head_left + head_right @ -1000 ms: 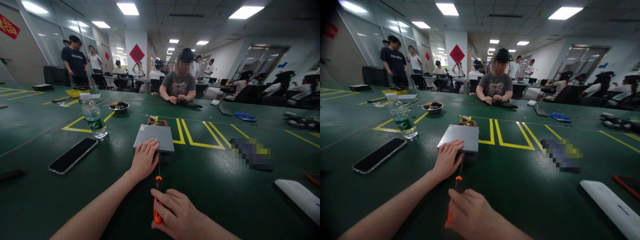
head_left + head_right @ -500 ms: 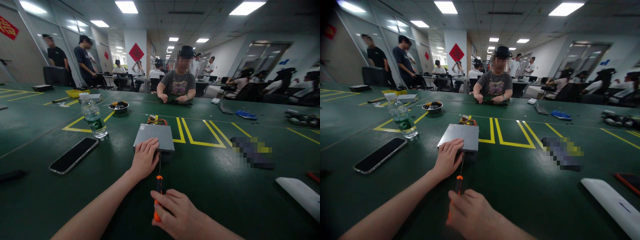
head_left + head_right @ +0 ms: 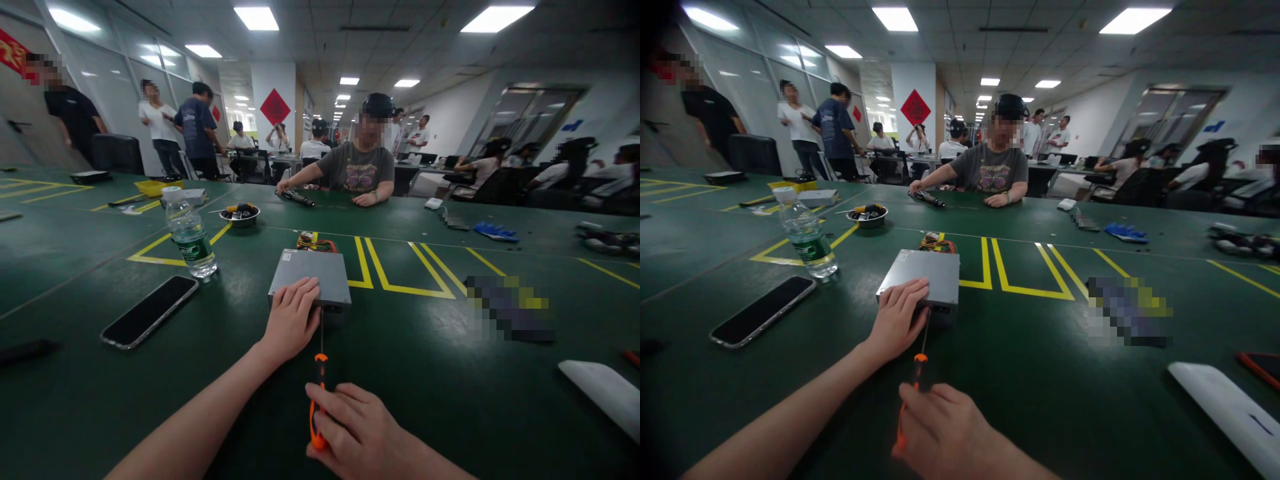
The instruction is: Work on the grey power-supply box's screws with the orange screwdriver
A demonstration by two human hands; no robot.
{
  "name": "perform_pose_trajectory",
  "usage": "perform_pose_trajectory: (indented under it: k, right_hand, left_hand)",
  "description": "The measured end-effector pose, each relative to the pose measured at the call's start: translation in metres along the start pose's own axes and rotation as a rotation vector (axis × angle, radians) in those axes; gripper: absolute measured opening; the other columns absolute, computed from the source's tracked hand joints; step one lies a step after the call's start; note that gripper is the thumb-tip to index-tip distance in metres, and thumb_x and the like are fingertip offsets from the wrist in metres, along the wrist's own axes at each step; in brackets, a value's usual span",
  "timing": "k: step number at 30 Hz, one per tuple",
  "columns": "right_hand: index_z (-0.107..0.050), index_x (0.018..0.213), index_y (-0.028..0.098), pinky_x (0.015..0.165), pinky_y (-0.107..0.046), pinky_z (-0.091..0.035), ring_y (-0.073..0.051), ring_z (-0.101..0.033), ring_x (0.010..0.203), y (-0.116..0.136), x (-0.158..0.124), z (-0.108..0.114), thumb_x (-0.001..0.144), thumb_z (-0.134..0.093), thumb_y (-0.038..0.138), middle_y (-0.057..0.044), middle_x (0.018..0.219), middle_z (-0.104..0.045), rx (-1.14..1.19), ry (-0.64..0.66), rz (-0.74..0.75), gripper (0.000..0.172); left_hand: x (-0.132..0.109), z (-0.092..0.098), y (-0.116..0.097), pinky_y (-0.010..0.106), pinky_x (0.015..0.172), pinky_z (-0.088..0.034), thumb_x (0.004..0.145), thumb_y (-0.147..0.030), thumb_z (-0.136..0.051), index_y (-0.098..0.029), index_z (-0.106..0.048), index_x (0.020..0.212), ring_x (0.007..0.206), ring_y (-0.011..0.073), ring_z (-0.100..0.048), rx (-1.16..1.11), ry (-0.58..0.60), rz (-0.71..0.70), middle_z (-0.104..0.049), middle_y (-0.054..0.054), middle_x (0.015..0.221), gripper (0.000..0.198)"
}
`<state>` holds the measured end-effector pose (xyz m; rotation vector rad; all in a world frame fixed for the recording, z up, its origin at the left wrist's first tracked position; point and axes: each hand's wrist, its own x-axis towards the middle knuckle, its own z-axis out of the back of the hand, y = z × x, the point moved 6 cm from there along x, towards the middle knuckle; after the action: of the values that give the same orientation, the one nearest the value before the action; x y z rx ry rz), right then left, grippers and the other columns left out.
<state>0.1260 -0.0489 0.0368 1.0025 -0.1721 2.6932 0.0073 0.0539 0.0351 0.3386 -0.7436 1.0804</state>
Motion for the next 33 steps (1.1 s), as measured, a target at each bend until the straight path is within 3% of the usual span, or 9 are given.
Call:
perform_pose_trajectory:
  k: [3,6,14,19,22,27,30,33]
  right_hand:
    - [-0.055,0.100,0.014,0.076,-0.026,-0.048,-0.014,-0.063,0.084,0.000,0.001,-0.004,0.090,-0.043,0.031,-0.011,0.102,-0.065,-0.001,0.096,-0.016,0.024]
    - [-0.052,0.110,0.019,0.072,-0.026,-0.049,-0.014,-0.063,0.079,0.001,0.001,-0.005,0.090,-0.043,0.032,-0.011,0.105,-0.063,-0.029,0.123,0.002,0.026]
    - [-0.057,0.086,0.015,0.070,-0.025,-0.049,-0.012,-0.063,0.072,-0.001,-0.005,-0.008,0.090,-0.045,0.034,-0.012,0.102,-0.066,-0.025,0.021,0.046,0.022]
    - [-0.054,0.106,0.016,0.078,-0.024,-0.048,-0.014,-0.061,0.090,-0.003,0.000,-0.012,0.091,-0.043,0.034,-0.010,0.107,-0.064,0.031,0.179,-0.029,0.026]
    - [-0.054,0.108,0.015,0.075,-0.025,-0.049,-0.014,-0.063,0.086,0.000,0.003,-0.005,0.091,-0.041,0.029,-0.011,0.105,-0.064,0.001,0.097,0.020,0.025]
    - [-0.056,0.089,0.014,0.072,-0.026,-0.049,-0.012,-0.063,0.073,0.001,0.000,0.002,0.089,-0.048,0.029,-0.013,0.101,-0.066,-0.018,-0.025,0.040,0.017]
    - [-0.055,0.091,0.013,0.076,-0.026,-0.048,-0.014,-0.063,0.081,-0.001,0.000,0.002,0.091,-0.044,0.033,-0.012,0.100,-0.066,0.003,0.014,-0.011,0.023]
    - [-0.054,0.106,0.013,0.076,-0.028,-0.048,-0.016,-0.063,0.086,-0.001,0.002,-0.001,0.092,-0.038,0.033,-0.012,0.104,-0.065,0.005,0.106,-0.042,0.029]
  left_hand:
    - [0.000,0.000,0.000,0.039,0.095,-0.029,0.085,-0.022,-0.045,-0.019,-0.047,0.113,0.119,0.0208,-0.043,0.004,-0.003,0.000,-0.052,0.006,0.128,0.029]
    - [0.000,0.000,0.000,0.040,0.095,-0.030,0.085,-0.022,-0.045,-0.019,-0.048,0.114,0.119,0.0217,-0.043,-0.005,0.001,0.002,-0.052,0.007,0.128,0.029]
    - [0.001,0.002,-0.001,0.040,0.095,-0.031,0.085,-0.022,-0.045,-0.019,-0.048,0.114,0.118,0.0219,-0.044,-0.005,-0.006,-0.004,-0.053,0.007,0.127,0.029]
    - [0.001,0.002,-0.001,0.040,0.095,-0.030,0.085,-0.022,-0.045,-0.019,-0.048,0.114,0.119,0.0217,-0.044,-0.010,0.000,0.004,-0.052,0.007,0.127,0.029]
    - [0.000,0.001,0.000,0.040,0.096,-0.030,0.085,-0.022,-0.045,-0.019,-0.047,0.114,0.120,0.0210,-0.043,-0.009,0.012,0.010,-0.052,0.007,0.128,0.029]
    - [0.000,0.000,0.000,0.040,0.095,-0.030,0.085,-0.023,-0.045,-0.019,-0.047,0.114,0.119,0.0210,-0.044,-0.005,0.003,-0.002,-0.052,0.007,0.127,0.029]
    - [0.000,0.001,-0.001,0.040,0.095,-0.030,0.085,-0.022,-0.045,-0.019,-0.047,0.114,0.119,0.0212,-0.044,-0.003,0.002,0.000,-0.052,0.007,0.127,0.029]
    - [0.001,0.002,-0.001,0.040,0.095,-0.030,0.085,-0.022,-0.045,-0.019,-0.048,0.114,0.119,0.0215,-0.044,-0.003,0.007,0.008,-0.052,0.007,0.128,0.029]
